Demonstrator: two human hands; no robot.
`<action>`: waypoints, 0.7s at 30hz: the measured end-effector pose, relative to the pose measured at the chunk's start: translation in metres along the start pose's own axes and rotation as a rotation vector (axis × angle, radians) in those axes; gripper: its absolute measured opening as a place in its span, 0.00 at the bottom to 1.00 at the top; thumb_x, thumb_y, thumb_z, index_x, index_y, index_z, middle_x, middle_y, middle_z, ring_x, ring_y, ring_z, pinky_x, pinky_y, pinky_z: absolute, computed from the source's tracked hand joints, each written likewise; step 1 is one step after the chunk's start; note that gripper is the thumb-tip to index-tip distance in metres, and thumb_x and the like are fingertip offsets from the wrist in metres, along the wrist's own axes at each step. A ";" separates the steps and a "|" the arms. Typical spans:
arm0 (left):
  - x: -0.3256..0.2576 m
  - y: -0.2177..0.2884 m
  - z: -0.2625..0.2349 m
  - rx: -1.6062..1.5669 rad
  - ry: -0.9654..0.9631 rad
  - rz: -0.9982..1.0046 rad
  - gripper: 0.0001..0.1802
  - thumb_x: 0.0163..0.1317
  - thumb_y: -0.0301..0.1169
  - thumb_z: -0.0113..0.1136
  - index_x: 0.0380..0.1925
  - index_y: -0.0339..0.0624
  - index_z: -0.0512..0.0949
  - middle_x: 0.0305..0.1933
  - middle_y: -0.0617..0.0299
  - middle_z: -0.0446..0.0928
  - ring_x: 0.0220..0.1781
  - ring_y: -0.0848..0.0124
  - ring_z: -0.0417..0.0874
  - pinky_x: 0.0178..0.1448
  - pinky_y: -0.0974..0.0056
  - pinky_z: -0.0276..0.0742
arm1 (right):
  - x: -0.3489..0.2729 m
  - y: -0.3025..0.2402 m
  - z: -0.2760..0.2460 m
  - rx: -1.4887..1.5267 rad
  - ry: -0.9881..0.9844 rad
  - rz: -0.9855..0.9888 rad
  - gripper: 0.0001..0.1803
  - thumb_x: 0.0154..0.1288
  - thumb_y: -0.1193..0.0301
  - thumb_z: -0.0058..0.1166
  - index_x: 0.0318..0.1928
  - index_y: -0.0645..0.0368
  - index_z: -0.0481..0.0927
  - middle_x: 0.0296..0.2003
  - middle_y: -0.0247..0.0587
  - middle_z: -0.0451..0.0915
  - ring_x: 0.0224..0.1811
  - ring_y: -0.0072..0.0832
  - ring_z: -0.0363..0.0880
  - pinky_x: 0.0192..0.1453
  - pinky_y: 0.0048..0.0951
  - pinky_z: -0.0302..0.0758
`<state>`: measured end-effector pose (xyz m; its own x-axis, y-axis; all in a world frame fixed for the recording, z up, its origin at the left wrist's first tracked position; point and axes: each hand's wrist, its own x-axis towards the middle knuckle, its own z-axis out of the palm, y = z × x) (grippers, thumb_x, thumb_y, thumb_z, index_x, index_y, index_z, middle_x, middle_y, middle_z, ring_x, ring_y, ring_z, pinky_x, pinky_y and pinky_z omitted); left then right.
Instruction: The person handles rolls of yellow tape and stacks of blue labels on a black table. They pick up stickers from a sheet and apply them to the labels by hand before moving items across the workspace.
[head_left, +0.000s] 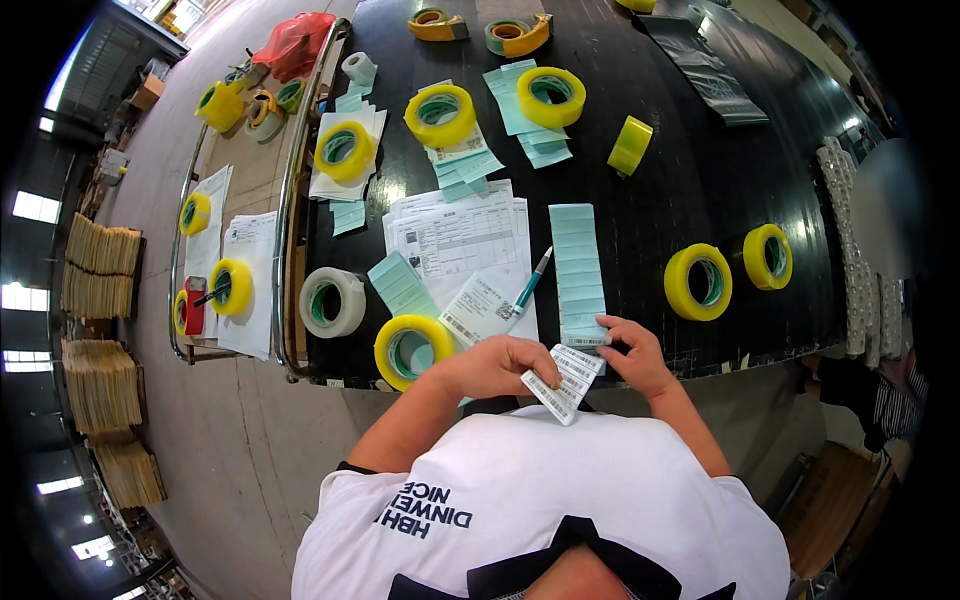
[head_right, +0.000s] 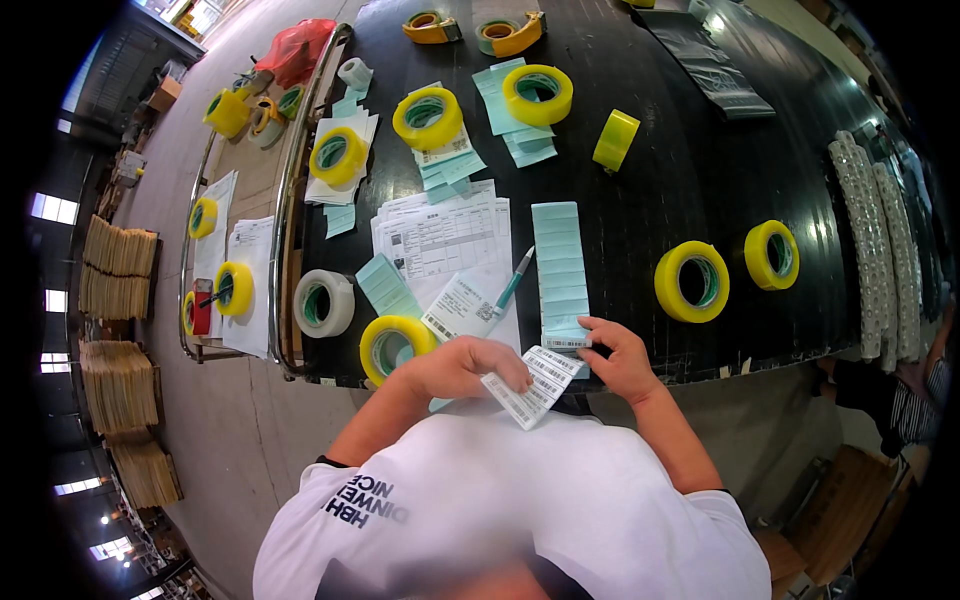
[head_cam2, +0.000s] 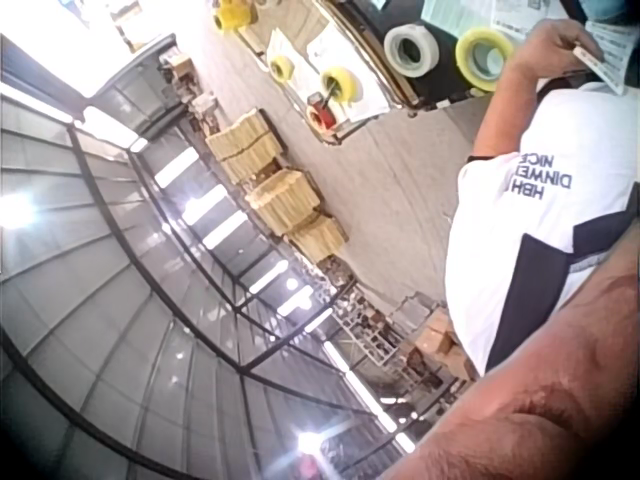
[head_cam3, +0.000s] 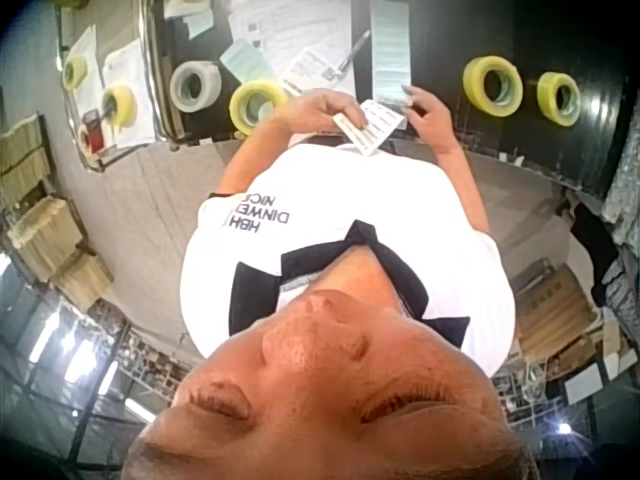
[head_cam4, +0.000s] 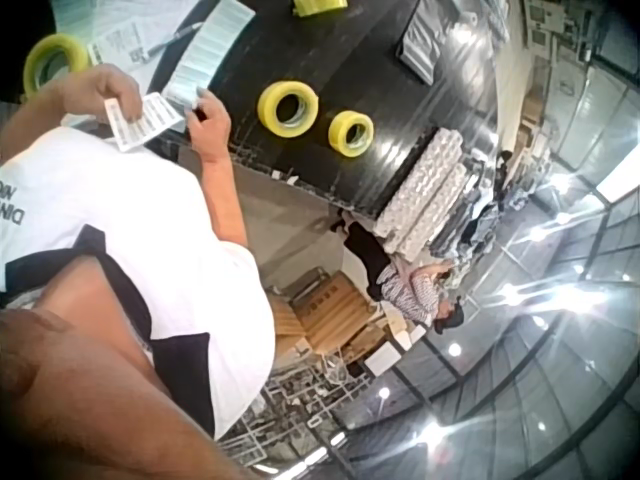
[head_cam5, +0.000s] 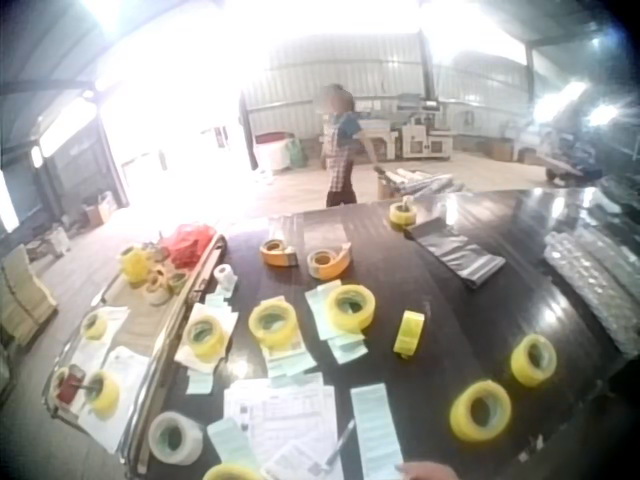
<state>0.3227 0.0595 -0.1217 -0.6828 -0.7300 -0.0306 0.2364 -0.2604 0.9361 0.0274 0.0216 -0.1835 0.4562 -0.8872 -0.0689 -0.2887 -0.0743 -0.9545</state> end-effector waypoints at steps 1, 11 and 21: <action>0.003 0.002 0.001 -0.016 0.049 -0.030 0.10 0.60 0.17 0.63 0.41 0.38 0.83 0.45 0.62 0.81 0.49 0.73 0.81 0.57 0.68 0.76 | -0.001 -0.003 -0.006 -0.166 -0.055 -0.077 0.14 0.51 0.82 0.61 0.41 0.61 0.81 0.56 0.43 0.81 0.51 0.32 0.78 0.57 0.30 0.74; 0.100 -0.011 -0.024 -0.420 0.791 -0.092 0.07 0.69 0.26 0.58 0.46 0.42 0.78 0.45 0.64 0.79 0.45 0.72 0.81 0.53 0.62 0.82 | -0.015 -0.012 0.004 0.156 0.049 0.266 0.41 0.49 0.66 0.72 0.64 0.64 0.71 0.49 0.37 0.78 0.42 0.18 0.71 0.47 0.23 0.72; 0.086 -0.004 -0.027 -0.680 0.604 0.224 0.07 0.74 0.28 0.49 0.48 0.46 0.74 0.49 0.62 0.80 0.50 0.69 0.82 0.56 0.55 0.82 | -0.007 -0.025 0.014 -0.419 -0.066 0.138 0.20 0.54 0.54 0.68 0.36 0.58 0.85 0.43 0.36 0.81 0.46 0.39 0.74 0.53 0.36 0.72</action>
<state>0.2816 -0.0193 -0.1371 -0.1427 -0.9626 -0.2301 0.8025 -0.2486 0.5423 0.0433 0.0365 -0.1628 0.4380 -0.8719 -0.2190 -0.6607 -0.1470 -0.7361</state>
